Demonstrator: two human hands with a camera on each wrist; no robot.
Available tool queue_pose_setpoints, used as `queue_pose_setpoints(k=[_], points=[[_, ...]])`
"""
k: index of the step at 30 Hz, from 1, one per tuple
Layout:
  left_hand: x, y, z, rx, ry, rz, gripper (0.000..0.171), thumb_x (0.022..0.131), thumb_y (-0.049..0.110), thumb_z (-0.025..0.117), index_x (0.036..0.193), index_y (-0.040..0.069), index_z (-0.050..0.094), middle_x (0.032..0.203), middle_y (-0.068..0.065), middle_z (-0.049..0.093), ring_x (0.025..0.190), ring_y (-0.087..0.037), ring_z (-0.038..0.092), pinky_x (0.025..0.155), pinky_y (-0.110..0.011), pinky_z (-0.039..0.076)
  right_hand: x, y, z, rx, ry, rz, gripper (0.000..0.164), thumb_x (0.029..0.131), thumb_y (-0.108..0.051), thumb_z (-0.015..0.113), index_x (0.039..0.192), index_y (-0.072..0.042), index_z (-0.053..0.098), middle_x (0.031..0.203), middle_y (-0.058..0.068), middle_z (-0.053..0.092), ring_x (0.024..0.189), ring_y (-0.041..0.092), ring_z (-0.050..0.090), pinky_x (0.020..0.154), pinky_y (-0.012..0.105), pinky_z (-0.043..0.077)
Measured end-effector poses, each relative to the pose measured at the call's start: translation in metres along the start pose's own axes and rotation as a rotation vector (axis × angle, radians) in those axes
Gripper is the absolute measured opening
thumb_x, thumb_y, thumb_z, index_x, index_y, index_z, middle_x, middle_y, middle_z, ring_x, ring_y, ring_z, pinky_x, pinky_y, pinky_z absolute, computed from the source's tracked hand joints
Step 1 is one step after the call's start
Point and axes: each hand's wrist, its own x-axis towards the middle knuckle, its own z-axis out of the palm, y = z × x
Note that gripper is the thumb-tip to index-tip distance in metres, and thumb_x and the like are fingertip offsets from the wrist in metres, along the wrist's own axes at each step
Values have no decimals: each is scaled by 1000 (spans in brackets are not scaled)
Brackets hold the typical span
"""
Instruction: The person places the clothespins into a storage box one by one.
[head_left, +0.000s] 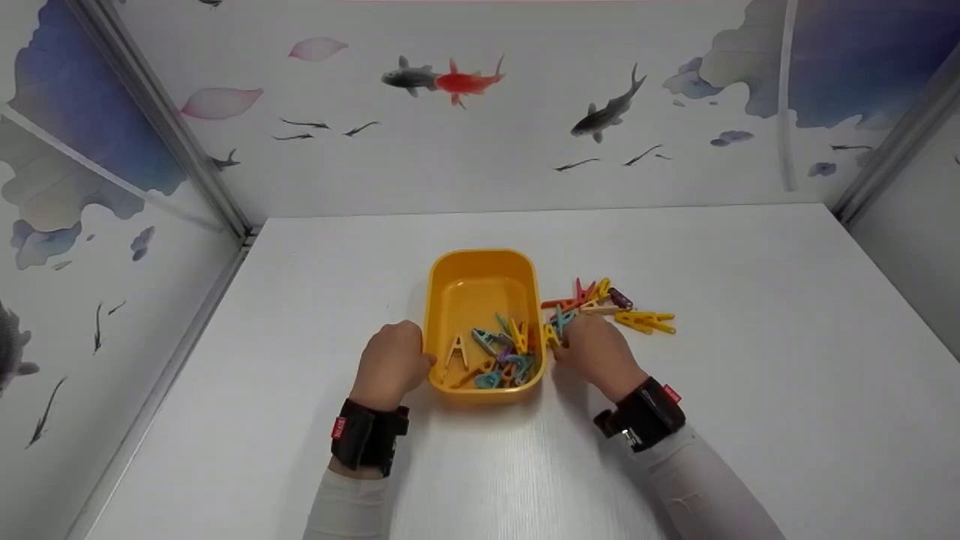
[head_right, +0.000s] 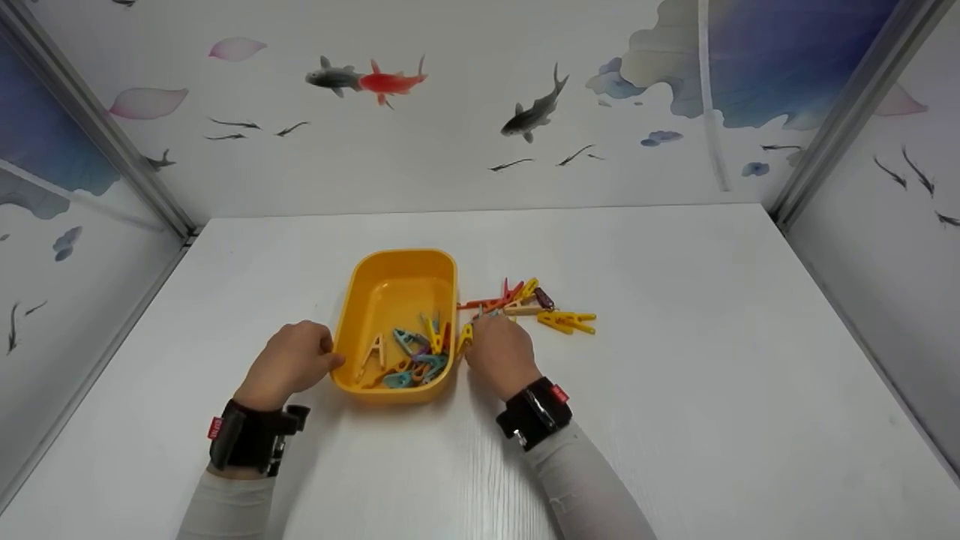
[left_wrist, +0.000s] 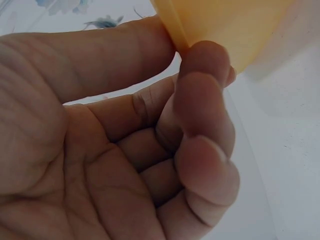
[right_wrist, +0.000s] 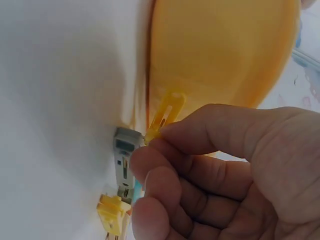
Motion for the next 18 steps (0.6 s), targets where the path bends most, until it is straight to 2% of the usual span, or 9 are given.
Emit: queue_pose_setpoints(k=[10,18], points=[[0,1,-1,-4,-8,-13,16,92,11,76,85,-1,67,63,-2,42,58,-18,47,54,-28,34,-6,3,-23,59,116,-83,32,90,-9,70,61,-9,57,55,-4,30,52,14,35,53,28,29],[-1,1,-1,-12,-6,-13,17,92,10,75,83,0,66,63,-2,43,59,-18,47,54,-28,35,-13,-5,-27,92,198,-178,30,89,-4,66,61,-10,56,56,-5,31,53,14,36,54,28,28]])
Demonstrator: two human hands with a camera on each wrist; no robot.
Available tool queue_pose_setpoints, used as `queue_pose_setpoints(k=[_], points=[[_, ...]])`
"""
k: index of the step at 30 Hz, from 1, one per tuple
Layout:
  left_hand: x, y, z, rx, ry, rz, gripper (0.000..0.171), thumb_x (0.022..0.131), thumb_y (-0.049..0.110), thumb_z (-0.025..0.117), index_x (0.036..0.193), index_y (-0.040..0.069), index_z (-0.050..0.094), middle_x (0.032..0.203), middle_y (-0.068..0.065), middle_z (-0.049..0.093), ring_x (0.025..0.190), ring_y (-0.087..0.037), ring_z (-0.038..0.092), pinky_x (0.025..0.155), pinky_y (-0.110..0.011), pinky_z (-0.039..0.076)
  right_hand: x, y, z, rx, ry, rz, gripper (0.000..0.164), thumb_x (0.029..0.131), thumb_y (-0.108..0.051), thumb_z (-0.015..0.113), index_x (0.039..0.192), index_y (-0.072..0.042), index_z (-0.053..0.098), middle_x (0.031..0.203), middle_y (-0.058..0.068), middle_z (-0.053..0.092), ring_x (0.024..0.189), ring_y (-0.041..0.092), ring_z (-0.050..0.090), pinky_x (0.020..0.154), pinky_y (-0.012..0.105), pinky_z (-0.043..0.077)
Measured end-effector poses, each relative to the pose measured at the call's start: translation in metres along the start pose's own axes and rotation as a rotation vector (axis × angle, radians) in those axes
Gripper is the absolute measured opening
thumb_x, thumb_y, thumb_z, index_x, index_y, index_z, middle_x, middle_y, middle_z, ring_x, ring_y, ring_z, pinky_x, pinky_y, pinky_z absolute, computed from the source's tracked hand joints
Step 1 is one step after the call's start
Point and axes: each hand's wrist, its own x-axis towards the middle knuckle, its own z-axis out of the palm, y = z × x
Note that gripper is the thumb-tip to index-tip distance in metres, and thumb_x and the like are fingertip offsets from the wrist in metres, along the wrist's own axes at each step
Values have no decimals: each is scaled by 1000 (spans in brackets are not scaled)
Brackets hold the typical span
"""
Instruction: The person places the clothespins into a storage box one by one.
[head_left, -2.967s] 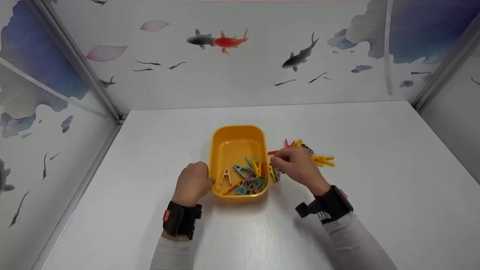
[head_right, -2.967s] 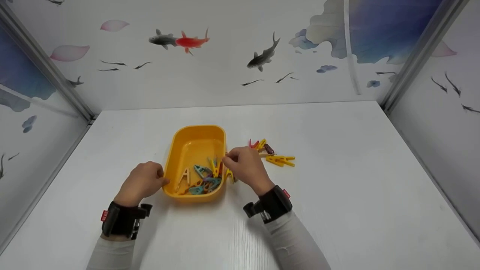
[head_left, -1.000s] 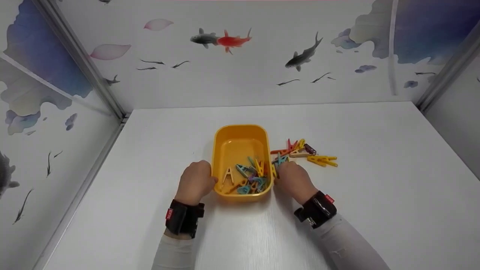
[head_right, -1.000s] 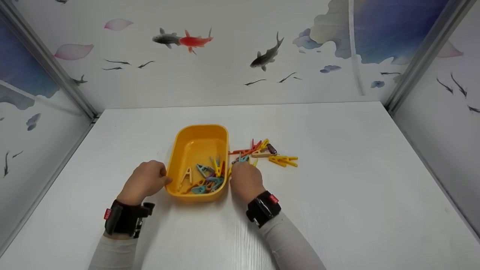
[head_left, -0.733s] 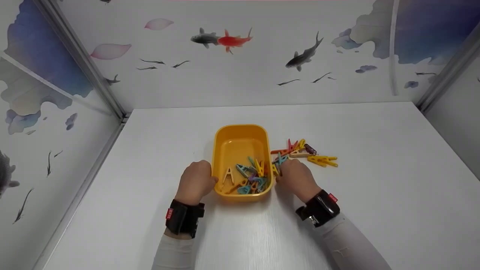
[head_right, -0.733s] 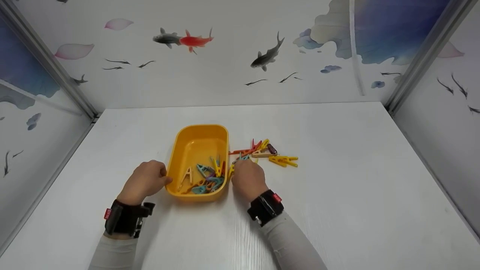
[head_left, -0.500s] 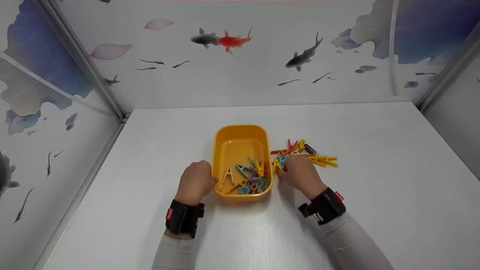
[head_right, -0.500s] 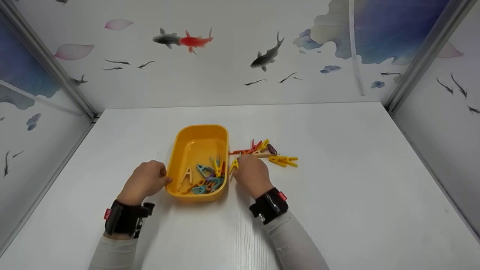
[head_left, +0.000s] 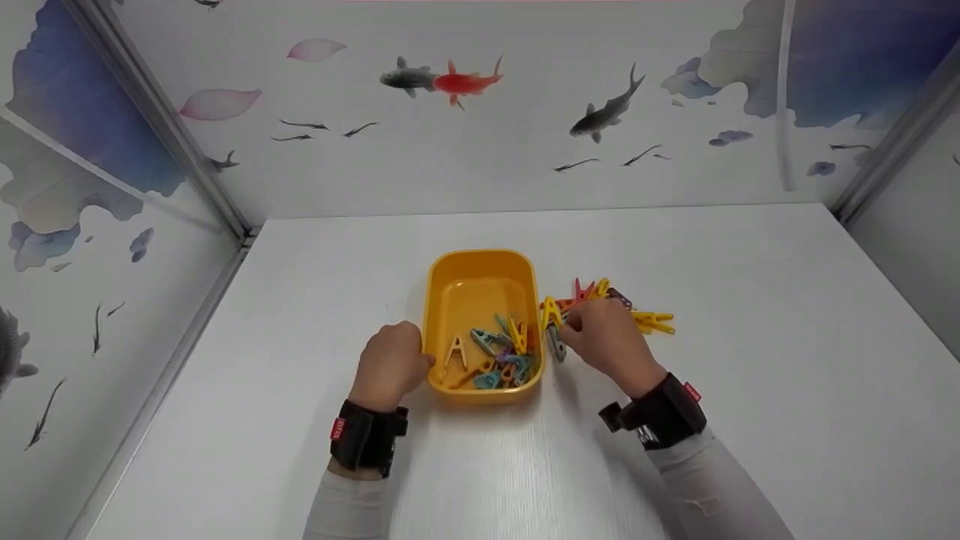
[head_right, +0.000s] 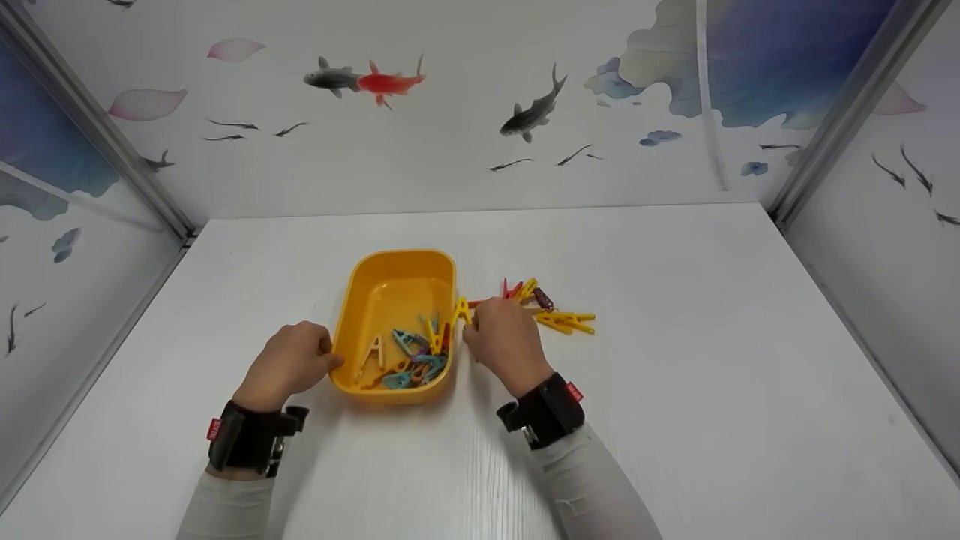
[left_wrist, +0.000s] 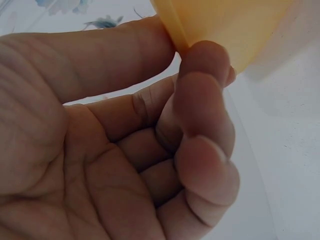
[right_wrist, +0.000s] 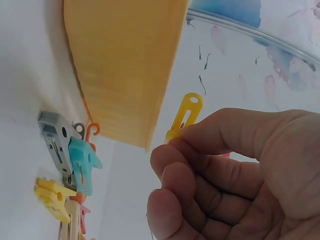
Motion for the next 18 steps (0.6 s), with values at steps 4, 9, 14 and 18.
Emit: queue_pose_setpoints(k=[4,9,14,18], points=[[0,-1,1,0,14,18,17,91,9,75,81,-1,66,63,-2,42,58,-18,46,54,-28,35,-1,-6,3,23,13,-50,26,88,-3,65,63,-8,62,57,-4,38,53,13,39,52,26,30],[-1,-1,1,4,27,29,16,91,9,76,82,-1,67,63,-2,41,58,-18,46,55,-28,35,-2,-13,8,64,-29,-52,18,91,-6,67,74,-7,72,63,-1,53,54,12,46,52,25,37],[0,0,1,0,19,16,15,91,9,76,85,-1,67,63,-2,42,59,-19,47,55,-28,35,-2,-16,14,77,-38,-95,16,93,-6,68,77,-6,74,66,0,54,60,13,46,57,27,38],[0,0,1,-13,8,2,14,92,9,75,86,-1,67,64,-2,43,59,-19,48,55,-28,35,-3,-17,17,99,-24,-159,15,95,-6,70,82,-5,76,69,0,59,62,12,47,59,27,39]])
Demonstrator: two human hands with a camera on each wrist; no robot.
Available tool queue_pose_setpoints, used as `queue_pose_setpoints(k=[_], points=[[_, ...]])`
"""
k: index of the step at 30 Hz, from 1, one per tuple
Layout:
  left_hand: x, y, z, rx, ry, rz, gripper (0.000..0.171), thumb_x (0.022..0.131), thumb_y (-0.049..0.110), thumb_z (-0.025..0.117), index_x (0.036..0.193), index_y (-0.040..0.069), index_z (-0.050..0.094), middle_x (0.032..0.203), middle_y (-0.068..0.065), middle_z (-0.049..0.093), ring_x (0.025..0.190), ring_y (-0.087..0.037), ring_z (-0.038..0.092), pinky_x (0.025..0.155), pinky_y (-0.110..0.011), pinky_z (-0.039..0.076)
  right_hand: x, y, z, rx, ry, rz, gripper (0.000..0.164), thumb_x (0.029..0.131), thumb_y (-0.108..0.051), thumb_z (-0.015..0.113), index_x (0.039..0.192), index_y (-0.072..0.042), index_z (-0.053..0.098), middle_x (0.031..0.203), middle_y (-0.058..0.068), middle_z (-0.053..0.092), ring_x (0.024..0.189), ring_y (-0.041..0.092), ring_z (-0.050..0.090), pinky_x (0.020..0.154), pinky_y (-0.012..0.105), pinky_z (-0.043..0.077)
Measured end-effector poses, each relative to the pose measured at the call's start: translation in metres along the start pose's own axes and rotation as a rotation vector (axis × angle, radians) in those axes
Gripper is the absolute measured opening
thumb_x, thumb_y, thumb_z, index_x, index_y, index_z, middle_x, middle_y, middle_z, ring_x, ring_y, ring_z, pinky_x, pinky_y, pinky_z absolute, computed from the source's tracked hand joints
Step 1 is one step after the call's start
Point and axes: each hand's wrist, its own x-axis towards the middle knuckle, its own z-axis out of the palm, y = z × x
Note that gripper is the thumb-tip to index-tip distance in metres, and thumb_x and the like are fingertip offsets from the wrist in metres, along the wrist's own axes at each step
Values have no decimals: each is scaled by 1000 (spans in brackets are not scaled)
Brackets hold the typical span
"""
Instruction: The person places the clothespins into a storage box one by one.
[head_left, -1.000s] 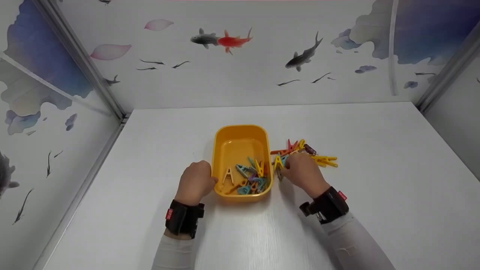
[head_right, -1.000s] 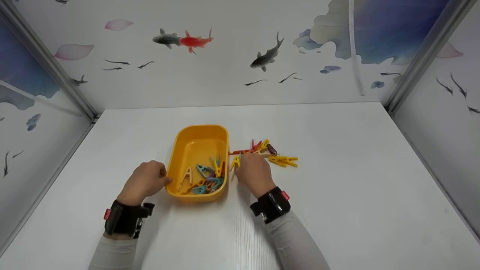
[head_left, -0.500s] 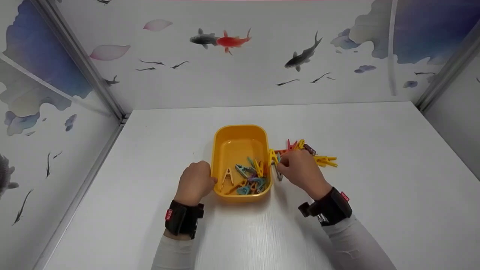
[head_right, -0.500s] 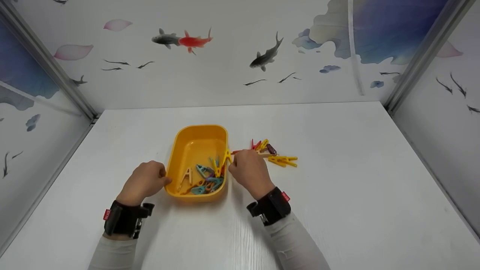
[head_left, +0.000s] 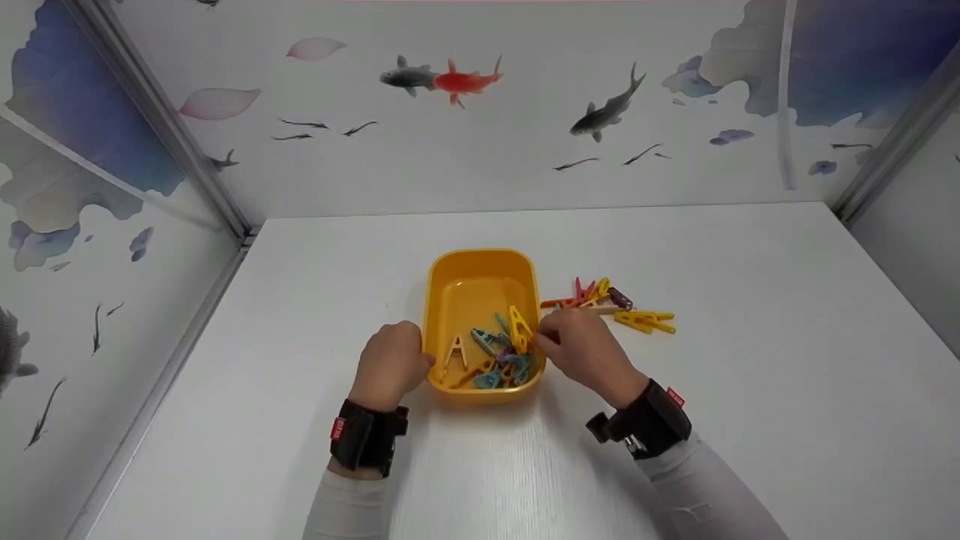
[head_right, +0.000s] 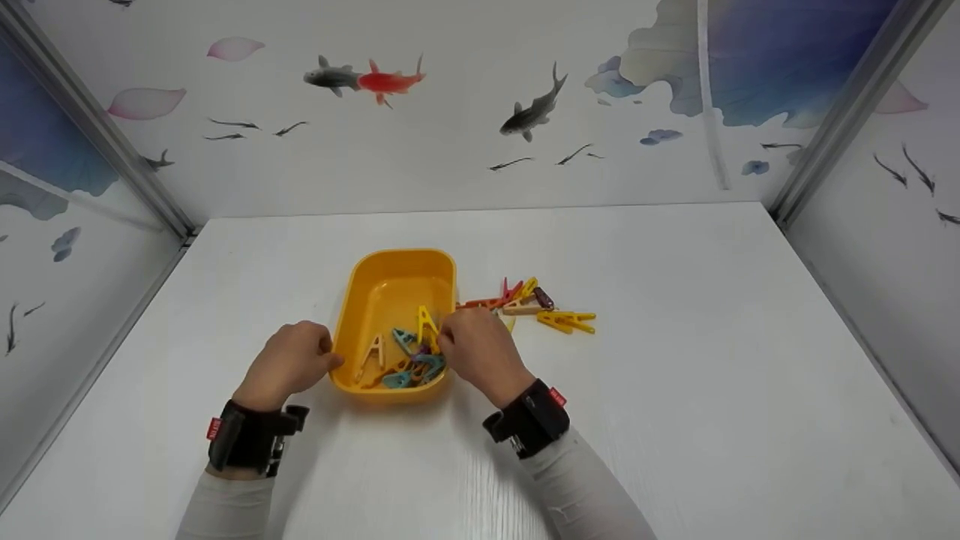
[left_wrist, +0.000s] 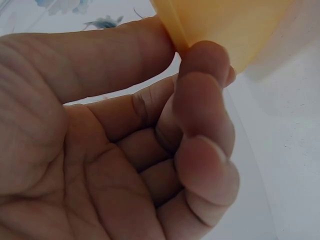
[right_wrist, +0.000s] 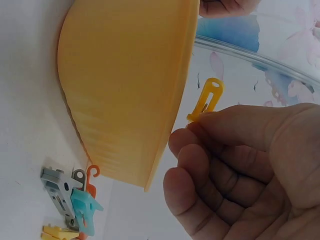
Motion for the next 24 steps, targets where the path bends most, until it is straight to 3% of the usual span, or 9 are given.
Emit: queue_pose_setpoints(k=[9,16,24], points=[[0,1,0,3,-5,-2,14,92,9,76,87,-1,67,64,-2,43,59,-19,47,55,-28,35,-1,3,-4,30,18,-31,11,96,-9,72,90,-4,79,72,2,65,62,10,49,58,26,43],[0,-1,1,33,16,22,17,91,9,76,80,0,66,63,-1,41,58,-18,45,54,-28,35,0,15,-17,59,67,-14,15,95,-8,72,81,-6,76,64,-3,57,55,10,47,54,23,40],[0,-1,1,14,7,12,17,91,9,75,81,0,65,63,-1,42,57,-18,46,53,-27,35,2,34,-28,70,63,110,11,96,-9,71,93,-3,80,73,5,67,62,15,53,59,24,44]])
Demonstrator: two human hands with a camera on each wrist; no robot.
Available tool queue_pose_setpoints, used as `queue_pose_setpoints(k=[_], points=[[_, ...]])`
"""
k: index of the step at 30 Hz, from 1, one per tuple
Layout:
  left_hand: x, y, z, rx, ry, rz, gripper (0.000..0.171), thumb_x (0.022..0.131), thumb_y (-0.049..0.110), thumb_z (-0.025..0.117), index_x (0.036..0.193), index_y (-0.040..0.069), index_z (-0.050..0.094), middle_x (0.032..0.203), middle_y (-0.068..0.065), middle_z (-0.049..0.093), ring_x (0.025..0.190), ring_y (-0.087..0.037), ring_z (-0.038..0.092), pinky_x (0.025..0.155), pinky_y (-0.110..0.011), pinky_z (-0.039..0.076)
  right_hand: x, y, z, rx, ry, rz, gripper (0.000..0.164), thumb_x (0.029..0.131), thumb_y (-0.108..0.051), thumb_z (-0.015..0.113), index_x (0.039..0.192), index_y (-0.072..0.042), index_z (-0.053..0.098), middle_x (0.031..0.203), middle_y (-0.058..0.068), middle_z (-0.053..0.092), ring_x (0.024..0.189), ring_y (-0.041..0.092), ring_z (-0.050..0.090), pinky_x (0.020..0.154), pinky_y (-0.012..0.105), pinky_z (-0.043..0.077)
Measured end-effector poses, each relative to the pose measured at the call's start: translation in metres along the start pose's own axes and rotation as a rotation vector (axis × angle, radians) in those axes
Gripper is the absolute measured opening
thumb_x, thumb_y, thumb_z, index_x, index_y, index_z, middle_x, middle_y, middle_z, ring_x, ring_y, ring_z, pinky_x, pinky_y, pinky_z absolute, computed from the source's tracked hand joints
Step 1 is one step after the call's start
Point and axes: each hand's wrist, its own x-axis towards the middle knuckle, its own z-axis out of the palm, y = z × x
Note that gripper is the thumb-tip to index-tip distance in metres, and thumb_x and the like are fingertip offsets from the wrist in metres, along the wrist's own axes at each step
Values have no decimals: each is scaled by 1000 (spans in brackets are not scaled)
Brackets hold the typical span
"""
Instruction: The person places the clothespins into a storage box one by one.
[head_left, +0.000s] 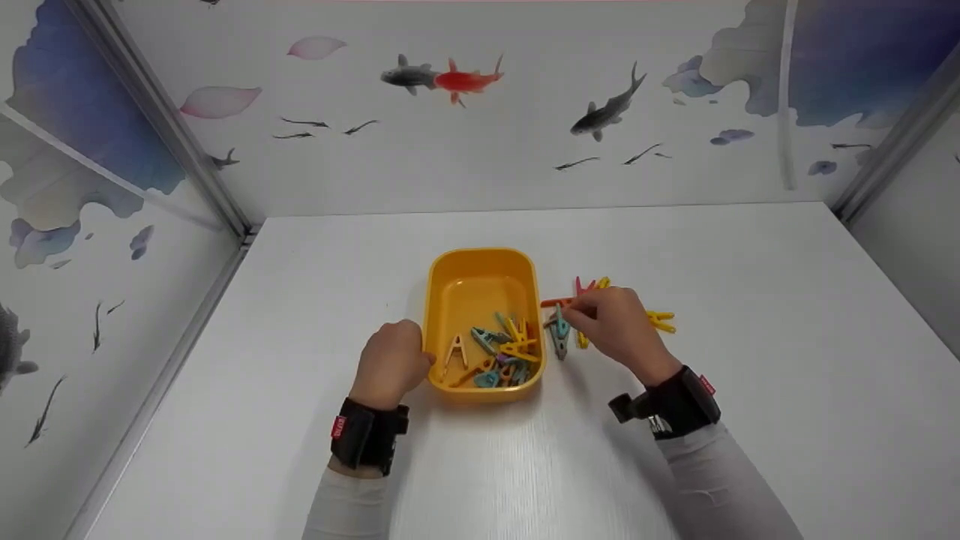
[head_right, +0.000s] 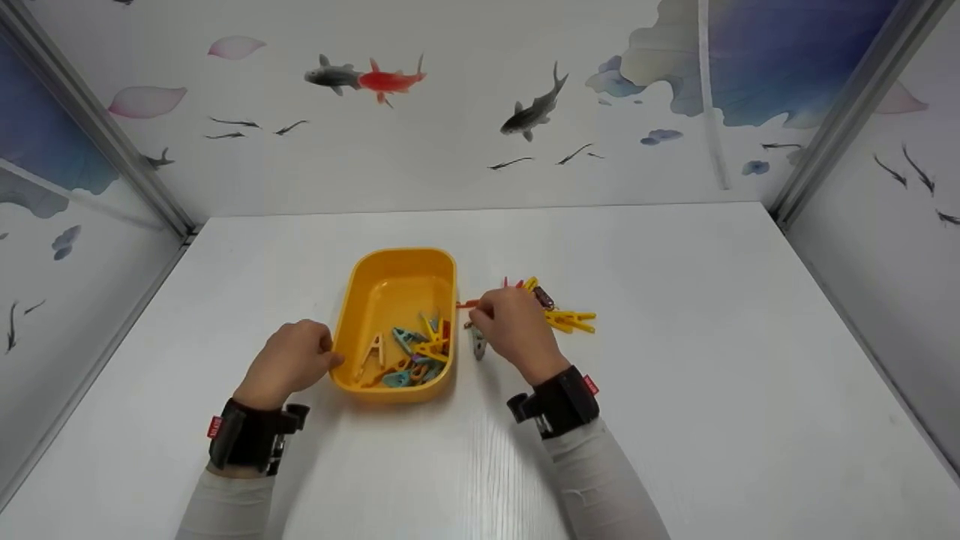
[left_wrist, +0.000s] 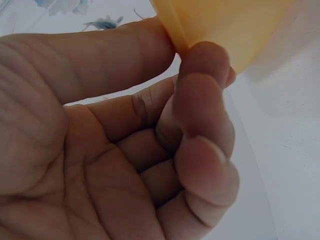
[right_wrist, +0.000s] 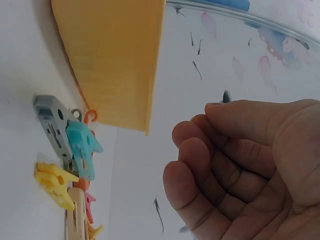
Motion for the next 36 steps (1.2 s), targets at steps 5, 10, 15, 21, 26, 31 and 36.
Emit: queue_pose_setpoints(k=[5,10,15,21,26,31,36], points=[[0,0,0,-5,-2,-2,17,91,9,75,81,0,65,63,-1,43,57,-18,46,53,-27,34,3,14,-1,-9,20,24,11,95,-7,71,93,-1,80,73,6,67,64,18,52,60,25,43],[0,0,0,0,-4,-4,17,92,9,75,81,0,65,63,-1,42,57,-18,46,52,-27,34,7,26,1,-36,40,57,18,95,-7,68,80,-1,75,66,3,56,61,18,46,58,28,37],[-1,0,-1,-4,-1,-3,17,92,9,75,81,1,65,64,-1,42,58,-18,46,53,-28,34,9,34,3,-41,34,154,22,97,-12,70,81,3,76,64,2,54,60,19,45,58,31,35],[-1,1,-1,-11,6,3,17,91,8,75,80,0,65,63,-1,42,57,-17,46,52,-27,34,9,41,6,-62,44,210,34,97,-16,71,68,0,66,56,-2,37,54,16,37,53,30,28],[0,2,-1,-11,-9,-14,16,92,8,75,82,0,67,63,-1,41,57,-17,46,52,-27,34,9,47,8,-76,29,251,28,98,-15,70,78,3,73,60,0,48,53,14,41,52,29,33],[0,2,-1,-11,-15,-24,16,92,9,75,82,0,66,63,-1,41,58,-18,45,53,-27,34,12,51,10,-64,-11,313,26,98,-16,67,81,2,74,64,3,54,54,14,44,51,28,34],[0,2,-1,-17,-16,-28,16,92,9,75,83,0,66,63,-2,42,58,-18,46,53,-27,34,15,54,14,-35,-62,391,29,100,-20,65,79,-1,71,62,1,52,53,14,44,50,28,34]])
